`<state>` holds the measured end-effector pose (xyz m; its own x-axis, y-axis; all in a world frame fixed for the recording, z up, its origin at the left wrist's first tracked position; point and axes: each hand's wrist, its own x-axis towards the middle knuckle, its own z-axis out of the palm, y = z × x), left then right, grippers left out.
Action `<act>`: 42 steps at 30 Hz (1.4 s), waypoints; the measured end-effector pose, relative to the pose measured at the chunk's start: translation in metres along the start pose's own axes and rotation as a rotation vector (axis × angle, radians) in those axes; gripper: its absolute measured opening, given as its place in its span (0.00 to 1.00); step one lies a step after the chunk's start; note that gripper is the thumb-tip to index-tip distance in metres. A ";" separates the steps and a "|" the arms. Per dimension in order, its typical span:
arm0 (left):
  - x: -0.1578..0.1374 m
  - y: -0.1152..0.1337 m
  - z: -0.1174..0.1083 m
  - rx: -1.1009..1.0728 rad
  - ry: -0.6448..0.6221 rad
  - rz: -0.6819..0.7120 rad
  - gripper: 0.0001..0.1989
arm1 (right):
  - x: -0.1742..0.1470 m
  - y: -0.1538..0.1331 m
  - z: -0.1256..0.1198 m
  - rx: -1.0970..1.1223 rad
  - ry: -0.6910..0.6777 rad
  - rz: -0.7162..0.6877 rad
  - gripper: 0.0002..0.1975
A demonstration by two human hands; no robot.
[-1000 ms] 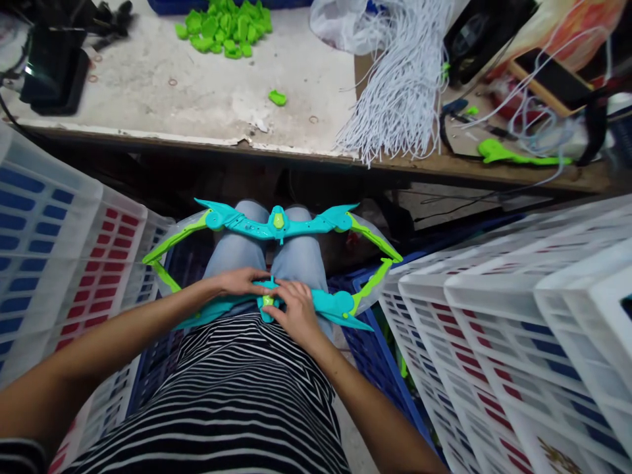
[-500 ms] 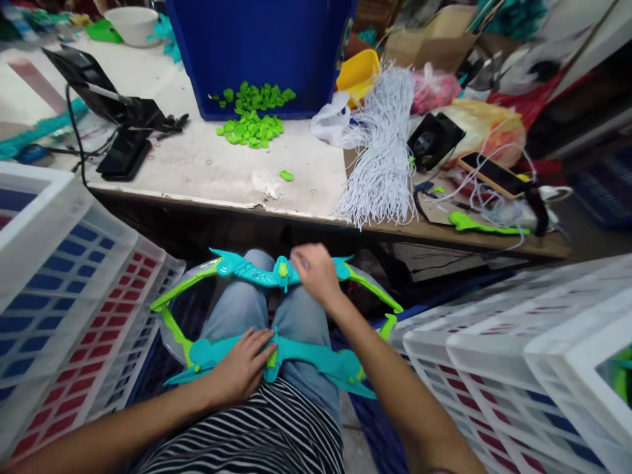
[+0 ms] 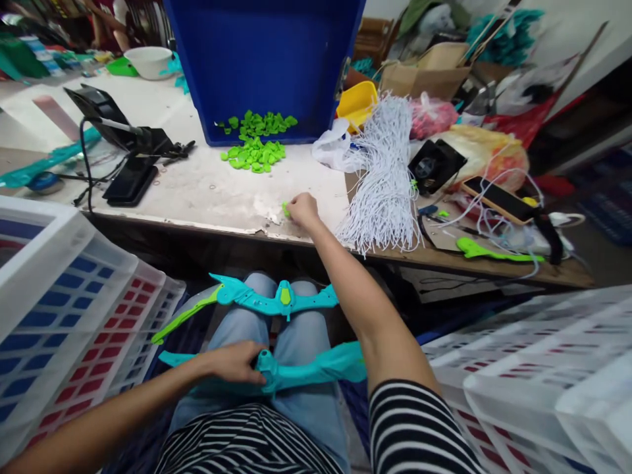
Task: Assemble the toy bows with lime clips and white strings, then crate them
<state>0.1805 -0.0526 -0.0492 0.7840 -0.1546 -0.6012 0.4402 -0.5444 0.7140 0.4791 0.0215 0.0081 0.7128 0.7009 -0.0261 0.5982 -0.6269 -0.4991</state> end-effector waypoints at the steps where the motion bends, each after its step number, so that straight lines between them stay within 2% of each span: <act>1: 0.005 -0.003 -0.004 -0.072 -0.021 -0.008 0.08 | -0.004 0.005 -0.004 0.056 -0.035 0.062 0.08; 3: 0.016 -0.011 -0.006 -0.253 -0.013 -0.056 0.09 | -0.010 0.016 -0.010 0.063 -0.033 0.127 0.07; 4: 0.021 -0.015 -0.004 -0.362 0.005 -0.080 0.10 | -0.013 0.021 -0.013 0.020 0.002 0.113 0.07; 7: 0.031 -0.025 0.004 -0.626 0.025 -0.091 0.17 | -0.015 0.031 -0.013 -0.095 0.133 -0.095 0.08; 10: 0.033 -0.029 0.006 -0.697 0.002 -0.057 0.19 | -0.013 0.033 -0.006 -0.130 0.141 -0.343 0.11; 13: 0.031 -0.028 0.000 -0.655 -0.005 -0.056 0.16 | -0.028 0.031 0.002 -0.105 0.132 -0.410 0.10; 15: 0.032 -0.028 -0.004 -0.649 0.000 -0.070 0.15 | -0.061 0.032 0.007 -0.001 0.162 -0.457 0.11; 17: 0.034 -0.029 -0.005 -0.685 0.014 -0.114 0.15 | -0.115 0.038 0.012 0.149 0.123 -0.567 0.13; 19: 0.036 -0.031 -0.004 -0.709 0.021 -0.165 0.16 | -0.180 0.049 0.019 0.268 -0.027 -0.701 0.13; 21: 0.038 -0.034 -0.003 -0.718 0.019 -0.194 0.18 | -0.241 0.063 0.030 0.301 -0.167 -0.767 0.11; 23: 0.040 -0.035 -0.001 -0.724 -0.002 -0.191 0.20 | -0.285 0.078 0.044 0.270 -0.228 -0.751 0.10; 26: 0.041 -0.036 0.000 -0.728 -0.018 -0.172 0.22 | -0.312 0.094 0.065 0.253 -0.218 -0.705 0.11; 31: 0.035 -0.035 0.000 -0.695 0.013 -0.141 0.23 | -0.310 0.094 0.079 0.323 -0.151 -0.669 0.10; 36: 0.026 -0.032 0.001 -0.602 -0.018 0.044 0.27 | -0.317 0.090 0.081 0.232 -0.182 -0.514 0.08; 40: 0.028 -0.031 0.006 -0.460 0.074 0.116 0.26 | -0.318 0.089 0.085 0.156 -0.235 -0.402 0.16; 42: 0.030 -0.032 0.008 -0.418 0.094 0.124 0.26 | -0.316 0.089 0.085 0.127 -0.252 -0.393 0.20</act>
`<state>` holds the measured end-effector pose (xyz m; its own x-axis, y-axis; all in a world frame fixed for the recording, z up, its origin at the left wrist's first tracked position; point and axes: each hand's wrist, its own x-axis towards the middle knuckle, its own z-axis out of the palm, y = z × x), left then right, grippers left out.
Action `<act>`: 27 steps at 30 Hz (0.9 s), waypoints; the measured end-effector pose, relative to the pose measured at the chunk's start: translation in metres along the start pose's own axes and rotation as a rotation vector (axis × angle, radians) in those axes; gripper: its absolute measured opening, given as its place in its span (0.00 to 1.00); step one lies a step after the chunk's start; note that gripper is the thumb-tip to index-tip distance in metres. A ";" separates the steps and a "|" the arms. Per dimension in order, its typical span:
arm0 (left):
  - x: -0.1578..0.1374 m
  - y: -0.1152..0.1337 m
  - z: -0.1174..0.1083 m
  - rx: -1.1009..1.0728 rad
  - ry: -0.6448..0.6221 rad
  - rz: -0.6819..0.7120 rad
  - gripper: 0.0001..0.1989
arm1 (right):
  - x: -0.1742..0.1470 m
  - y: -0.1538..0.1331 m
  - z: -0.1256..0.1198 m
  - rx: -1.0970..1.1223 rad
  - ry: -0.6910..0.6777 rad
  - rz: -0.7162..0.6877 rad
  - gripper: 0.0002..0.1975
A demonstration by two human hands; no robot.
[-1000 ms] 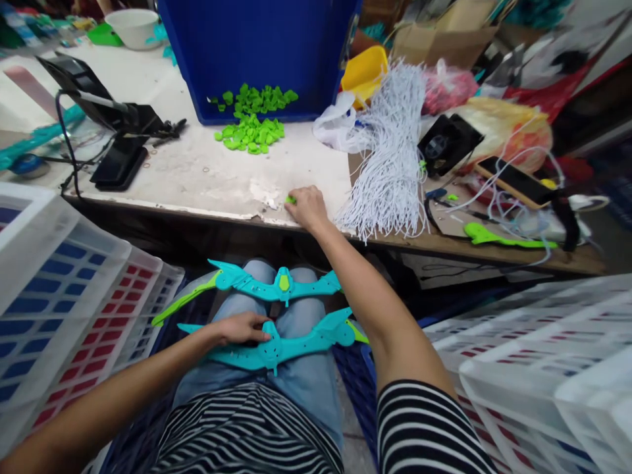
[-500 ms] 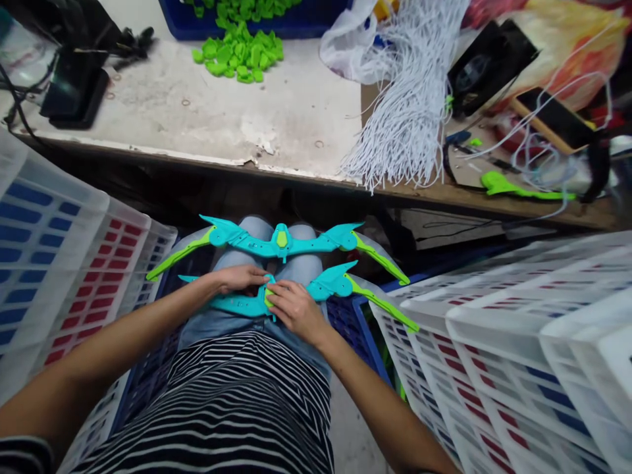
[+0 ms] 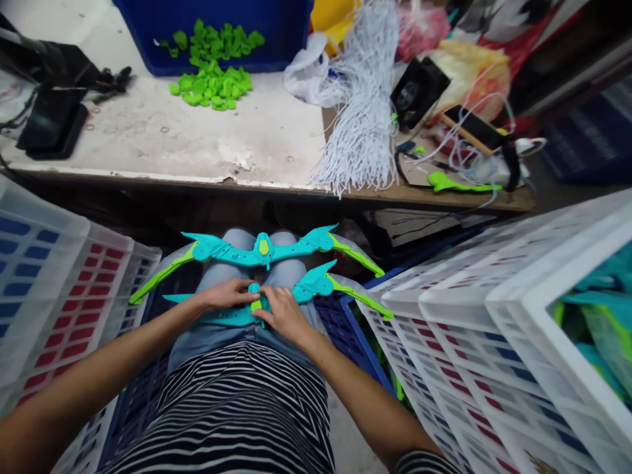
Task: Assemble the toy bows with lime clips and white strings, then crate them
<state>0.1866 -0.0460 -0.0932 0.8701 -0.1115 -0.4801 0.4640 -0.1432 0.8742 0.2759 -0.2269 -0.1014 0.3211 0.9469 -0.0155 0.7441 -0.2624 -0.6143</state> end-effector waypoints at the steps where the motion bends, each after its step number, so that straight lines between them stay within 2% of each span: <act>1: 0.001 -0.001 0.000 0.018 0.009 0.003 0.26 | 0.001 0.001 -0.001 -0.010 -0.019 -0.008 0.21; 7: 0.003 -0.003 -0.001 0.085 0.021 0.047 0.26 | 0.002 0.007 -0.005 -0.054 -0.086 -0.034 0.22; 11: 0.003 -0.004 -0.002 0.094 0.043 0.050 0.24 | 0.007 0.009 -0.004 0.001 -0.143 -0.022 0.22; 16: 0.004 -0.007 0.001 0.088 0.089 0.015 0.20 | 0.014 0.003 -0.008 -0.013 -0.193 0.087 0.35; 19: 0.004 -0.008 0.005 0.137 0.169 0.016 0.18 | 0.016 -0.005 -0.008 -0.049 -0.214 0.124 0.35; 24: -0.003 -0.005 0.001 0.161 0.144 0.054 0.23 | 0.015 -0.018 -0.003 -0.024 -0.158 0.153 0.34; 27: -0.012 -0.001 -0.011 0.200 0.161 0.017 0.25 | 0.023 -0.011 -0.026 0.066 -0.024 0.079 0.24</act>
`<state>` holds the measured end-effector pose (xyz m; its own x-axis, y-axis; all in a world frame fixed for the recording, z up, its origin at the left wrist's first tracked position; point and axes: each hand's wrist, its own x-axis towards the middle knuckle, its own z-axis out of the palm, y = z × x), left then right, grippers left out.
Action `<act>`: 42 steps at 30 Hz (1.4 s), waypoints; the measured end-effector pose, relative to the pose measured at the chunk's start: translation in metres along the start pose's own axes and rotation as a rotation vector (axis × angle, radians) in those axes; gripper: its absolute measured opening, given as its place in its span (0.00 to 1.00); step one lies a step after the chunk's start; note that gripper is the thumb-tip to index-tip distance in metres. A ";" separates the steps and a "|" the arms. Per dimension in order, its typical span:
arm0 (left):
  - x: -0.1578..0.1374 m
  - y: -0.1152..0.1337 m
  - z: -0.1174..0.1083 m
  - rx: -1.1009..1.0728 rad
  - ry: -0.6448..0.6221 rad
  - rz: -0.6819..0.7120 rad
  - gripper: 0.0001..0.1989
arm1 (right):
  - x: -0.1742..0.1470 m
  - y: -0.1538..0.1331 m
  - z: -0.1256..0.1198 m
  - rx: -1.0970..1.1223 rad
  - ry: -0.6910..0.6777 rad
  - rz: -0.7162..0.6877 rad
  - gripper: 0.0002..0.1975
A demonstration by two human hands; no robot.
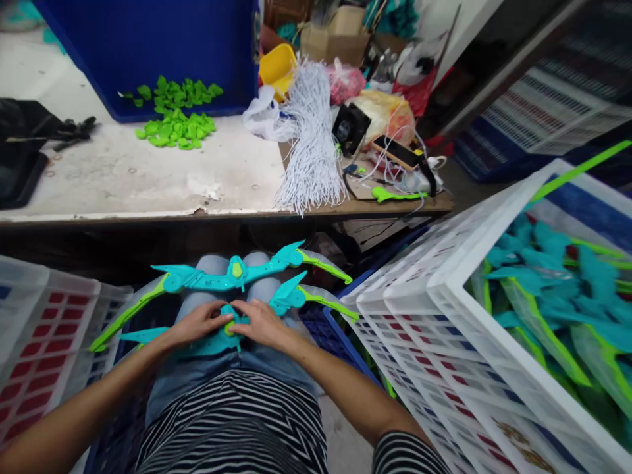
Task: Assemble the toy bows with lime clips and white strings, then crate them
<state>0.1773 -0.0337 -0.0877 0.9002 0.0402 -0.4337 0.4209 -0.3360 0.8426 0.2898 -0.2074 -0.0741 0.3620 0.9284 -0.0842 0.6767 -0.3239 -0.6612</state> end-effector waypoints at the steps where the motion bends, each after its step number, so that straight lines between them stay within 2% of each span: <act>1: -0.002 0.000 -0.005 0.035 0.017 -0.023 0.26 | 0.006 0.005 -0.017 0.020 0.101 -0.008 0.18; 3: -0.006 0.001 -0.012 0.138 0.069 -0.056 0.26 | 0.023 0.021 -0.064 0.004 0.387 0.071 0.14; 5: -0.008 0.004 -0.014 0.285 0.133 -0.089 0.26 | 0.046 0.040 -0.119 -0.083 0.654 0.282 0.15; 6: -0.009 0.006 -0.012 0.370 0.170 -0.106 0.26 | 0.059 0.050 -0.146 -0.145 0.706 0.403 0.16; 7: -0.009 0.009 -0.009 0.455 0.214 -0.120 0.26 | 0.073 0.059 -0.170 -0.209 0.735 0.517 0.17; 9: -0.008 0.018 -0.002 0.585 0.331 -0.101 0.24 | 0.097 0.073 -0.206 -0.321 0.704 0.687 0.19; 12: -0.003 0.033 0.003 0.606 0.533 0.054 0.18 | 0.116 0.082 -0.229 -0.403 0.620 0.819 0.16; 14: 0.003 0.046 0.001 0.532 0.621 0.183 0.16 | 0.112 0.084 -0.228 -0.420 0.633 0.830 0.15; 16: 0.014 0.065 -0.002 0.443 0.674 0.301 0.15 | 0.095 0.086 -0.222 -0.440 0.692 0.774 0.15; 20: 0.059 0.124 -0.001 0.378 0.764 0.512 0.16 | 0.041 0.095 -0.203 -0.413 0.809 0.530 0.15; 23: 0.108 0.174 0.004 0.548 0.772 0.612 0.24 | 0.007 0.101 -0.194 -0.349 0.898 0.320 0.14; 25: 0.139 0.202 0.007 0.671 0.691 0.626 0.24 | -0.009 0.102 -0.191 -0.313 0.949 0.227 0.13; 27: 0.163 0.220 0.009 0.741 0.555 0.591 0.16 | -0.019 0.101 -0.191 -0.270 0.978 0.179 0.13; 29: 0.176 0.231 0.011 0.710 0.436 0.532 0.10 | -0.028 0.099 -0.192 -0.200 1.003 0.163 0.12; 31: 0.178 0.236 0.015 0.503 0.353 0.471 0.09 | -0.035 0.096 -0.192 -0.067 1.056 0.157 0.12; 34: 0.168 0.240 0.024 -0.083 0.177 0.335 0.08 | -0.044 0.091 -0.185 0.245 1.183 0.179 0.17; 35: 0.163 0.241 0.027 -0.262 0.101 0.278 0.08 | -0.047 0.089 -0.180 0.365 1.183 0.202 0.18; 36: 0.158 0.242 0.030 -0.397 0.034 0.228 0.08 | -0.050 0.086 -0.175 0.486 1.140 0.229 0.18; 38: 0.150 0.243 0.038 -0.520 -0.052 0.173 0.07 | -0.056 0.080 -0.163 0.719 0.942 0.280 0.19; 40: 0.145 0.243 0.047 -0.526 -0.084 0.160 0.06 | -0.062 0.074 -0.151 0.911 0.714 0.310 0.20; 42: 0.142 0.242 0.057 -0.503 -0.110 0.167 0.06 | -0.070 0.070 -0.140 1.041 0.572 0.332 0.21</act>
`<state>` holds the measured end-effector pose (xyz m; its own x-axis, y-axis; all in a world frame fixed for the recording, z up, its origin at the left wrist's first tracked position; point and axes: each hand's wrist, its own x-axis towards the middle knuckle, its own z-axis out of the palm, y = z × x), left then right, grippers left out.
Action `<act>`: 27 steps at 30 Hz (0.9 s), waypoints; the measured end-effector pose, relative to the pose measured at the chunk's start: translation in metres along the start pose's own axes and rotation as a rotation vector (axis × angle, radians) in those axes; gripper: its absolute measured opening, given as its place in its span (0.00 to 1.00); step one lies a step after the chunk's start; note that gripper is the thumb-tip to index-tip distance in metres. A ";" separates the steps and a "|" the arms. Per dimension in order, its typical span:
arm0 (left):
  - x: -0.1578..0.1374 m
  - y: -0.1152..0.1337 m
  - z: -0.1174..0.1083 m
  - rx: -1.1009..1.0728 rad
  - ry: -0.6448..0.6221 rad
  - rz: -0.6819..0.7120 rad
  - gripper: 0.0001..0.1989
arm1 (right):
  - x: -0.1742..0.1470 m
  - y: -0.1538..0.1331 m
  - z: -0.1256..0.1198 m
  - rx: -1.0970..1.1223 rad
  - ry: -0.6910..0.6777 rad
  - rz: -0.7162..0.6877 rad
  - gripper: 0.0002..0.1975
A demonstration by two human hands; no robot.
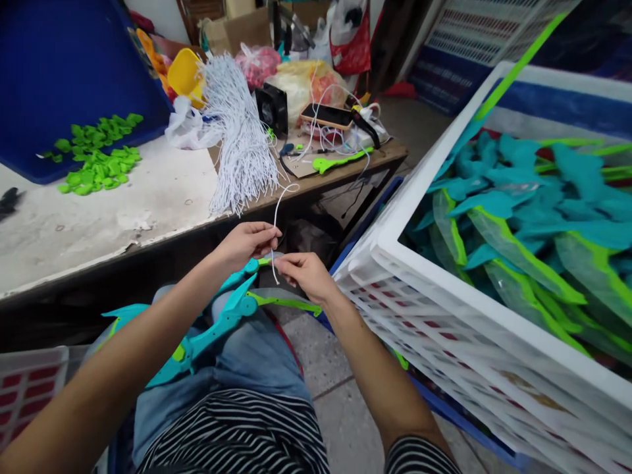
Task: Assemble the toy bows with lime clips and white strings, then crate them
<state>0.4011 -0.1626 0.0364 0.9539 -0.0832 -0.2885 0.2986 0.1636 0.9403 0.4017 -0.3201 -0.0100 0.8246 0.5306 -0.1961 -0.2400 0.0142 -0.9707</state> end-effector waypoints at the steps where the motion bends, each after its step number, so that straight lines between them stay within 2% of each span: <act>1: -0.001 -0.003 0.005 0.011 -0.016 0.001 0.06 | -0.005 0.003 0.000 0.031 -0.028 0.043 0.20; 7: -0.007 -0.018 0.039 0.049 -0.114 -0.020 0.06 | -0.035 0.017 -0.011 0.143 -0.020 0.197 0.20; 10: -0.020 -0.038 0.052 0.021 -0.031 -0.058 0.04 | -0.056 0.031 -0.025 0.037 0.068 0.152 0.18; 12: -0.035 -0.065 0.057 0.002 0.048 -0.122 0.05 | -0.072 0.046 -0.036 -0.108 0.207 0.059 0.16; 15: -0.058 -0.119 0.061 -0.036 0.087 -0.371 0.06 | -0.092 0.074 -0.049 -0.355 0.421 -0.068 0.13; 17: -0.066 -0.152 0.065 -0.109 0.111 -0.557 0.07 | -0.100 0.090 -0.052 -0.474 0.494 -0.101 0.13; 19: -0.067 -0.175 0.070 -0.185 0.138 -0.657 0.05 | -0.103 0.103 -0.051 -0.555 0.522 -0.136 0.13; 22: -0.059 -0.188 0.074 -0.244 0.139 -0.662 0.03 | -0.102 0.111 -0.047 -0.653 0.531 -0.212 0.12; 27: -0.044 -0.187 0.074 -0.308 0.094 -0.624 0.05 | -0.100 0.117 -0.045 -0.801 0.508 -0.285 0.11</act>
<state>0.3009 -0.2625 -0.1128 0.5956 -0.1693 -0.7852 0.7734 0.3850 0.5036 0.3142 -0.4100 -0.1102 0.9643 0.1674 0.2054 0.2649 -0.5920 -0.7612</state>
